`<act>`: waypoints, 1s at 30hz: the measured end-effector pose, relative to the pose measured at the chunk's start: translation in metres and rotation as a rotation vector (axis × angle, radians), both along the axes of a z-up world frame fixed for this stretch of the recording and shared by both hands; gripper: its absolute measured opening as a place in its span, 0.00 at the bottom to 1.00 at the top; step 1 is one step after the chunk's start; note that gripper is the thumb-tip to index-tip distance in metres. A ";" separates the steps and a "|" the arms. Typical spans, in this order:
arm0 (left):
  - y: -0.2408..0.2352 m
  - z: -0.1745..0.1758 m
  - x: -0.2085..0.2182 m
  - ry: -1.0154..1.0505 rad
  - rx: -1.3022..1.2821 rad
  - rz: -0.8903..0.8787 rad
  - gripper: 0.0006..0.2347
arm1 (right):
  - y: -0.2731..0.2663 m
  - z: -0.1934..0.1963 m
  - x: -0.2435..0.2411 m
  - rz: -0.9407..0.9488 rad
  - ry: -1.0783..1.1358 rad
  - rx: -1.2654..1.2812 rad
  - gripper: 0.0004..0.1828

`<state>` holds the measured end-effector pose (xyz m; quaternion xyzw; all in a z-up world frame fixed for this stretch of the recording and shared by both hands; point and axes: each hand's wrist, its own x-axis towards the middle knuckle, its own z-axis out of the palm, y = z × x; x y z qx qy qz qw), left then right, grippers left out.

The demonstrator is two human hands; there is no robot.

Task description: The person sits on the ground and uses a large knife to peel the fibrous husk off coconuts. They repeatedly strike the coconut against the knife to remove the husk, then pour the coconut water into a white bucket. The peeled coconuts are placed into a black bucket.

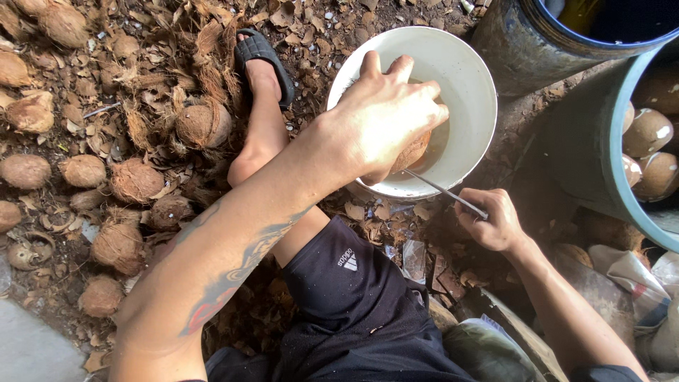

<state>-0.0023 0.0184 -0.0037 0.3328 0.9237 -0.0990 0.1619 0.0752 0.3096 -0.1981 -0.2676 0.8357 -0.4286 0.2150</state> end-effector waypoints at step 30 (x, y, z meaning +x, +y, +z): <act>0.036 -0.060 0.010 0.273 -0.485 -0.104 0.47 | -0.036 0.041 -0.001 -0.129 -0.502 0.211 0.04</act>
